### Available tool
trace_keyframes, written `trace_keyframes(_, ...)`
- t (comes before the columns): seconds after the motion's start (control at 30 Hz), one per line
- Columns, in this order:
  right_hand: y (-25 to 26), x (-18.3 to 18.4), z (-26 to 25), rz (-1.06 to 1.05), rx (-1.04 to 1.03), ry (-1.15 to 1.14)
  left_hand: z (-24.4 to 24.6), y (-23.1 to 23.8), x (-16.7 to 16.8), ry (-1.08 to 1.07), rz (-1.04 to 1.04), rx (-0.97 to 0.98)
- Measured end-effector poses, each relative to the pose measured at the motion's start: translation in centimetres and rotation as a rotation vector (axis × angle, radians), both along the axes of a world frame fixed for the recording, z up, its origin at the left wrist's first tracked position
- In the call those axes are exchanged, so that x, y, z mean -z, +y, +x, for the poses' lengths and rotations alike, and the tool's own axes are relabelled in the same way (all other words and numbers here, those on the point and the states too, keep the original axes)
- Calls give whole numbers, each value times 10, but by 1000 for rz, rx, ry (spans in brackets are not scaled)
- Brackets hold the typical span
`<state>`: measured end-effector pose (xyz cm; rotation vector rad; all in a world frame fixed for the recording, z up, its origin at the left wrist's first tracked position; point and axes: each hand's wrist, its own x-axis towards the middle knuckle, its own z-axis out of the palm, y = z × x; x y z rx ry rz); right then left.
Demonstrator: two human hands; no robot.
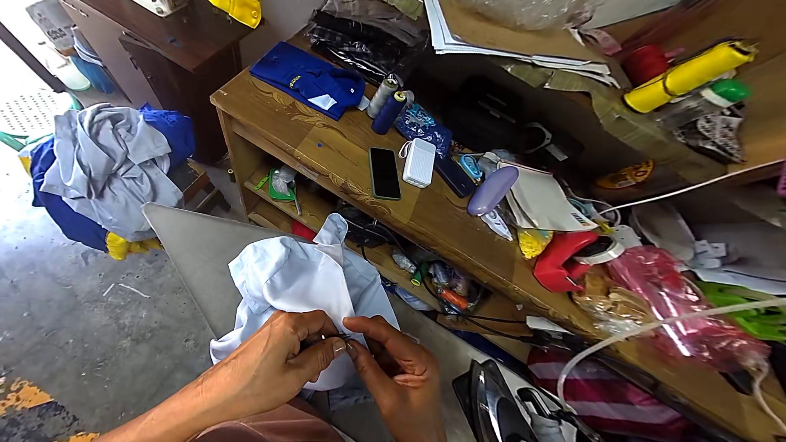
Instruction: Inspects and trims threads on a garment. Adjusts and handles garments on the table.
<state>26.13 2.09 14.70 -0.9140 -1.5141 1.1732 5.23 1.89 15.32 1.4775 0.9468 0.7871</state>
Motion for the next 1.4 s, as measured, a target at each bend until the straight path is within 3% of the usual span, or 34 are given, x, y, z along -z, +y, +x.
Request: trace_keyframes(1.4,1,1,-7,11,-13,-72,0,-5,6,25,62,-87)
